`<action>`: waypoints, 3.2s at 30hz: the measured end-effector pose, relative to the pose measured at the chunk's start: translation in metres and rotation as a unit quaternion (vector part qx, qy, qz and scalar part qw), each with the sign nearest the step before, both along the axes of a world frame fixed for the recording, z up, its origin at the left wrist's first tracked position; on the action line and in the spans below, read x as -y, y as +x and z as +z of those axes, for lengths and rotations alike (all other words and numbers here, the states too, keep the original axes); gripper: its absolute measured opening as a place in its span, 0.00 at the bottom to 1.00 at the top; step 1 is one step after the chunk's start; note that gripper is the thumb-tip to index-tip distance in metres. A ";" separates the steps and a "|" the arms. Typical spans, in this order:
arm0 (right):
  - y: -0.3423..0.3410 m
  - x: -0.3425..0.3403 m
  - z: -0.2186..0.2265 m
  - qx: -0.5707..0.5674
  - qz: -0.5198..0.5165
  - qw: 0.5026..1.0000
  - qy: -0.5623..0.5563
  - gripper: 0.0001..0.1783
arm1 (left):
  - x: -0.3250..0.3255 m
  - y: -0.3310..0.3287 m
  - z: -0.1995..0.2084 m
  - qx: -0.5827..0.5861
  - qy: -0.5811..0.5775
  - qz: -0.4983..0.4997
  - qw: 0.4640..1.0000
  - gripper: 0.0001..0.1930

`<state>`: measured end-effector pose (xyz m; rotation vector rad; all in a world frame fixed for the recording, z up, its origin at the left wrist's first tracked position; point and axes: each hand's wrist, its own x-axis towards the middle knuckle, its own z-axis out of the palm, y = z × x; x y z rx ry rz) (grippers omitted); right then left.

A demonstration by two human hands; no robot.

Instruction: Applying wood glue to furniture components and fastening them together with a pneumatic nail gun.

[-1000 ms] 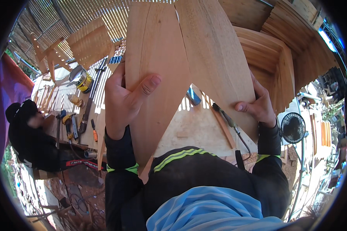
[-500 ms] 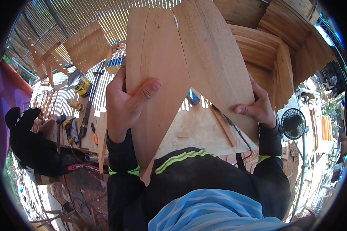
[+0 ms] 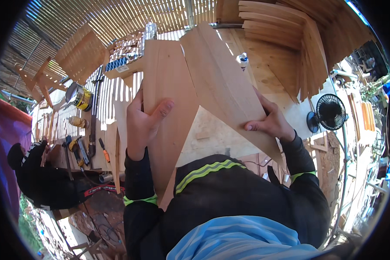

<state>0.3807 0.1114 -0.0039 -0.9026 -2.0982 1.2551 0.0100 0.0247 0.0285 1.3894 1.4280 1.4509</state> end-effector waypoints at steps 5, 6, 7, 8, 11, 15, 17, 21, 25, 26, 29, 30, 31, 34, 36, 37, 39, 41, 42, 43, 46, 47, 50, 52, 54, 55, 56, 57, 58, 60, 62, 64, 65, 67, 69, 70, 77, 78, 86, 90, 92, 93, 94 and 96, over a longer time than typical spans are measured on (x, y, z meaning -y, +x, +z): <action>0.011 0.037 -0.128 -0.015 -0.032 0.982 -0.184 0.62 | -0.016 0.009 -0.144 0.016 -0.167 -0.071 0.983 0.37; 0.014 0.043 -0.153 -0.022 -0.041 0.980 -0.195 0.62 | -0.018 0.017 -0.173 0.030 -0.189 -0.077 0.979 0.37; 0.017 0.048 -0.176 -0.010 -0.058 0.976 -0.211 0.61 | -0.020 0.024 -0.200 0.045 -0.210 -0.082 0.973 0.37; 0.022 0.052 -0.196 -0.023 -0.050 0.972 -0.229 0.61 | -0.022 0.031 -0.222 0.049 -0.203 -0.084 0.974 0.38; 0.037 0.058 -0.245 -0.015 -0.052 0.955 -0.293 0.61 | -0.027 0.051 -0.270 -0.006 -0.193 -0.074 0.978 0.40; 0.046 0.058 -0.282 -0.021 -0.060 0.939 -0.337 0.59 | -0.031 0.061 -0.292 -0.132 -0.276 -0.073 0.949 0.42; 0.047 0.054 -0.286 -0.022 -0.071 0.932 -0.354 0.58 | -0.036 0.064 -0.298 -0.109 -0.326 -0.076 0.936 0.41; 0.040 0.022 -0.278 0.000 -0.073 0.939 -0.337 0.57 | -0.063 0.060 -0.313 -0.210 -0.279 -0.057 0.935 0.34; 0.032 -0.039 -0.272 0.121 -0.072 0.944 -0.298 0.52 | -0.124 0.040 -0.333 -0.339 -0.243 -0.038 0.908 0.31; 0.024 -0.055 -0.277 0.124 -0.073 0.947 -0.288 0.51 | -0.139 0.037 -0.337 -0.317 -0.317 -0.042 0.893 0.32; 0.017 -0.082 -0.289 0.059 -0.083 0.954 -0.283 0.49 | -0.161 0.030 -0.343 -0.198 -0.325 -0.050 0.923 0.43; 0.016 -0.085 -0.293 0.047 -0.084 0.952 -0.291 0.49 | -0.163 0.029 -0.343 -0.223 -0.333 -0.078 0.913 0.53; 0.017 -0.087 -0.296 0.058 -0.072 0.949 -0.301 0.56 | -0.161 0.031 -0.342 -0.245 -0.270 -0.082 0.927 0.60; 0.018 -0.084 -0.300 0.098 -0.056 0.987 -0.111 0.67 | -0.152 0.036 -0.333 -0.279 -0.253 -0.092 0.922 0.79; 0.019 -0.083 -0.299 0.133 -0.033 0.986 -0.092 0.76 | -0.148 0.042 -0.324 -0.334 -0.266 -0.094 0.899 0.79; 0.019 -0.084 -0.298 0.131 -0.032 0.987 -0.081 0.76 | -0.147 0.047 -0.319 -0.376 -0.256 -0.080 0.887 0.76; 0.017 -0.086 -0.296 0.159 -0.034 0.986 -0.049 0.76 | -0.150 0.052 -0.310 -0.412 -0.261 -0.081 0.869 0.74; 0.014 -0.088 -0.293 0.148 -0.036 0.980 -0.125 0.76 | -0.152 0.058 -0.304 -0.425 -0.282 -0.085 0.856 0.69; 0.012 -0.088 -0.290 0.145 -0.031 0.976 -0.160 0.75 | -0.149 0.062 -0.302 -0.429 -0.292 -0.082 0.851 0.68; 0.010 -0.086 -0.286 0.171 -0.045 0.976 -0.129 0.74 | -0.149 0.064 -0.301 -0.432 -0.281 -0.073 0.854 0.67; 0.002 -0.075 -0.272 0.248 -0.080 0.962 -0.080 0.69 | -0.137 0.072 -0.301 -0.467 -0.232 -0.034 0.853 0.64; 0.000 -0.067 -0.266 0.269 -0.095 0.952 -0.111 0.68 | -0.131 0.074 -0.302 -0.472 -0.218 -0.023 0.854 0.63; -0.014 -0.045 -0.257 0.262 -0.137 0.955 -0.006 0.63 | -0.112 0.076 -0.306 -0.454 -0.279 0.015 0.846 0.60; -0.024 -0.038 -0.261 0.276 -0.144 0.947 0.076 0.61 | -0.108 0.075 -0.310 -0.430 -0.254 0.017 0.866 0.59; -0.031 -0.038 -0.272 0.324 -0.129 0.930 0.119 0.57 | -0.108 0.075 -0.314 -0.410 -0.241 0.023 0.879 0.57; -0.033 -0.040 -0.278 0.315 -0.135 0.933 0.112 0.55 | -0.109 0.075 -0.315 -0.405 -0.238 0.029 0.883 0.56; -0.034 -0.043 -0.284 0.299 -0.140 0.937 0.113 0.53 | -0.111 0.075 -0.317 -0.396 -0.236 0.034 0.887 0.55; -0.034 -0.046 -0.290 0.294 -0.150 0.939 0.098 0.51 | -0.113 0.075 -0.318 -0.392 -0.235 0.043 0.888 0.55; -0.034 -0.049 -0.294 0.283 -0.145 0.942 0.106 0.50 | -0.115 0.074 -0.318 -0.385 -0.233 0.049 0.892 0.54; -0.033 -0.056 -0.299 0.289 -0.138 0.943 0.092 0.47 | -0.122 0.073 -0.320 -0.365 -0.244 0.055 0.897 0.53; -0.033 -0.060 -0.301 0.285 -0.142 0.942 0.104 0.44 | -0.127 0.071 -0.322 -0.341 -0.253 0.060 0.904 0.52; -0.033 -0.062 -0.302 0.273 -0.133 0.945 0.122 0.41 | -0.129 0.070 -0.323 -0.370 -0.252 0.067 0.892 0.54; -0.034 -0.062 -0.301 0.261 -0.123 0.947 0.139 0.39 | -0.130 0.070 -0.324 -0.377 -0.258 0.066 0.887 0.54; -0.034 -0.064 -0.302 0.256 -0.118 0.949 0.142 0.36 | -0.130 0.069 -0.327 -0.390 -0.220 0.076 0.891 0.55; -0.033 -0.067 -0.302 0.246 -0.124 0.952 0.131 0.33 | -0.129 0.069 -0.331 -0.397 -0.209 0.072 0.891 0.56; -0.032 -0.068 -0.300 0.263 -0.123 0.950 0.119 0.33 | -0.128 0.068 -0.333 -0.400 -0.209 0.069 0.890 0.56; -0.072 -0.040 -0.285 0.208 0.019 0.973 0.098 0.26 | -0.131 0.066 -0.335 -0.430 -0.221 0.050 0.874 0.59; -0.084 -0.035 -0.285 0.152 0.099 0.979 0.095 0.24 | -0.132 0.066 -0.334 -0.435 -0.214 0.048 0.873 0.59; -0.025 -0.076 -0.248 0.141 -0.084 0.975 0.148 0.10 | -0.123 0.057 -0.321 -0.426 -0.211 0.017 0.880 0.59; 0.024 -0.120 -0.223 0.231 -0.276 0.909 0.210 0.22 | -0.115 0.058 -0.321 -0.429 -0.212 0.026 0.877 0.59; 0.014 -0.119 -0.229 0.242 -0.290 0.886 0.271 0.30 | -0.119 0.059 -0.322 -0.434 -0.206 0.032 0.877 0.59; 0.003 -0.111 -0.237 0.213 -0.223 0.922 0.233 0.41 | -0.120 0.059 -0.323 -0.435 -0.207 0.034 0.876 0.59; -0.009 -0.098 -0.245 0.261 -0.187 0.927 0.194 0.41 | -0.121 0.059 -0.324 -0.430 -0.210 0.034 0.877 0.59; -0.040 -0.074 -0.267 0.299 -0.118 0.931 0.172 0.41 | -0.122 0.059 -0.326 -0.427 -0.216 0.029 0.878 0.59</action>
